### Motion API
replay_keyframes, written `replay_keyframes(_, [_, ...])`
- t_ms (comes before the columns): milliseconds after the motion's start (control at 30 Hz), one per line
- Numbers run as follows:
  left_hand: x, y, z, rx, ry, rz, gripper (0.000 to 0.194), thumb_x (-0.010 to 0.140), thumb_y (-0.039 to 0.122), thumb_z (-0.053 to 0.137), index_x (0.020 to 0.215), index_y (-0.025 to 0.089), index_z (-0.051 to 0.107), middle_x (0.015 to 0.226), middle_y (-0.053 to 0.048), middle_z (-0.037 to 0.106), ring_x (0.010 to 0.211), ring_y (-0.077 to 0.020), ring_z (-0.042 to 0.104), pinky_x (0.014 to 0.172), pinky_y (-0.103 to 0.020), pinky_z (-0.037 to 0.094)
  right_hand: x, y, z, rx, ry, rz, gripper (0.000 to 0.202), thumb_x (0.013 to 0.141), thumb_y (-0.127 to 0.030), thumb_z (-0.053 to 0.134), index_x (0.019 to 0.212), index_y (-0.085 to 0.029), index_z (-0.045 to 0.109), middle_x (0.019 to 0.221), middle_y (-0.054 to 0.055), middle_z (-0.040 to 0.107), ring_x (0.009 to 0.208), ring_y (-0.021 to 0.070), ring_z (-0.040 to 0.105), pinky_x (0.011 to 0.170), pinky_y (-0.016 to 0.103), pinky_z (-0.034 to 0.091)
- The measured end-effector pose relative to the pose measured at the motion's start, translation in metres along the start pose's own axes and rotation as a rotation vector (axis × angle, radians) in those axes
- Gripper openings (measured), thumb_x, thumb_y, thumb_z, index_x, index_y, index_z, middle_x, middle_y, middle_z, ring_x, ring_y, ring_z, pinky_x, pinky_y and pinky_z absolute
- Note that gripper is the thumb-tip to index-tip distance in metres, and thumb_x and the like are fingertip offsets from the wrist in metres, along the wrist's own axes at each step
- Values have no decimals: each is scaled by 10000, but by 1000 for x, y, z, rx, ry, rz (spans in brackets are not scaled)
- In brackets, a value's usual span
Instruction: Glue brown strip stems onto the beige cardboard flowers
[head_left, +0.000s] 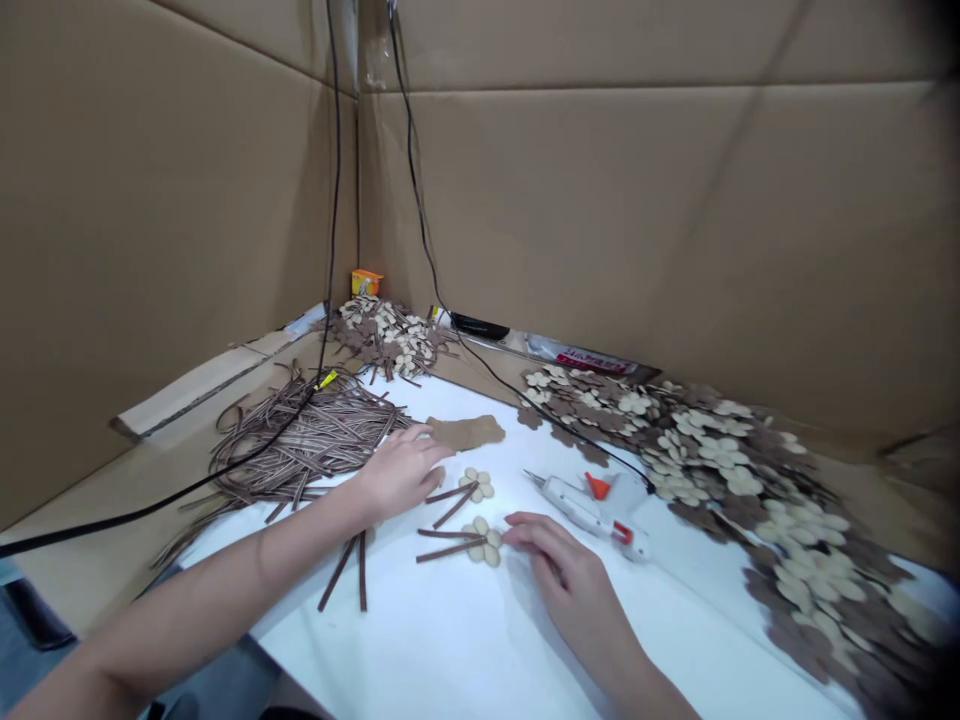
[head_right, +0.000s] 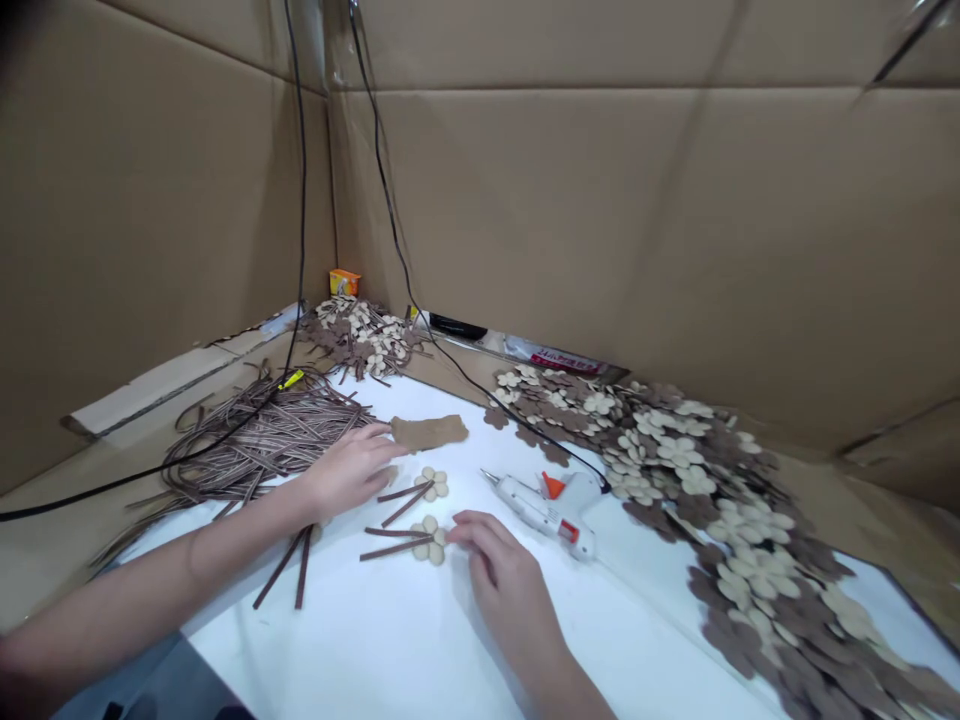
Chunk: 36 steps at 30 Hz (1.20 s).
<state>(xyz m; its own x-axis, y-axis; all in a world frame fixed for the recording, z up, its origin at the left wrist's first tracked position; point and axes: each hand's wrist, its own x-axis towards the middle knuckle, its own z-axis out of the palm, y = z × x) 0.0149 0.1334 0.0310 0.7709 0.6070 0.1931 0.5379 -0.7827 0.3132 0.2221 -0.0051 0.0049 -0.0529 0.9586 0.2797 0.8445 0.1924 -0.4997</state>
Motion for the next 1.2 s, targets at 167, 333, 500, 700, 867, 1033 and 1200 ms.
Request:
replay_keyframes(167, [17, 1, 3, -56, -4, 37, 318, 849, 272, 514, 1150, 196, 581, 1070, -36, 639, 1043, -208, 487, 893, -289, 388, 9, -29, 9, -9, -53, 258, 255, 844, -339, 399, 1023, -219, 536, 992, 65, 603, 717, 186, 593, 645, 316, 471])
replay_keyframes(333, [39, 10, 11, -36, -75, 76, 252, 758, 283, 610, 984, 172, 631, 989, -81, 613, 1020, -276, 455, 874, -361, 369, 16, -32, 19, 18, -52, 285, 198, 766, -382, 507, 875, -221, 545, 915, 57, 545, 755, 225, 559, 644, 330, 419])
replay_keyframes(500, [45, 16, 12, -117, -138, 97, 177, 682, 172, 630, 858, 178, 612, 899, -68, 562, 984, -273, 444, 835, -356, 364, 13, -26, 17, 167, -84, 252, 112, 729, -267, 536, 834, -228, 533, 775, 4, 554, 679, 177, 535, 630, 289, 414])
replay_keyframes(700, [29, 13, 17, -414, -98, 4, 132, 660, 194, 644, 747, 181, 544, 721, 2, 520, 821, -203, 465, 715, -271, 362, 7, -16, 18, 435, -80, 263, 223, 768, -320, 551, 971, -230, 527, 701, -31, 574, 620, 141, 525, 591, 252, 421])
replay_keyframes(867, [17, 15, 23, -808, -18, -121, 178, 718, 255, 601, 850, 177, 511, 776, 17, 542, 730, -134, 507, 638, -219, 375, 23, -7, 7, 608, 8, 251, 327, 786, -428, 555, 1023, -203, 540, 929, 54, 633, 818, 185, 595, 720, 300, 474])
replay_keyframes(1033, [13, 23, 9, -1162, -8, -213, 367, 692, 304, 658, 999, 148, 531, 786, -13, 568, 738, -137, 547, 622, -222, 414, 47, -13, -12, 718, 97, 200, 396, 771, -436, 613, 1089, -213, 533, 969, 70, 641, 875, 197, 608, 793, 325, 481])
replay_keyframes(1200, [8, 26, -2, -1388, -23, -243, 410, 612, 408, 749, 890, 135, 618, 836, -44, 627, 788, -158, 586, 720, -259, 443, 54, -23, -5, 785, 96, 202, 363, 737, -416, 664, 1005, -190, 569, 916, 73, 665, 831, 195, 626, 785, 334, 497])
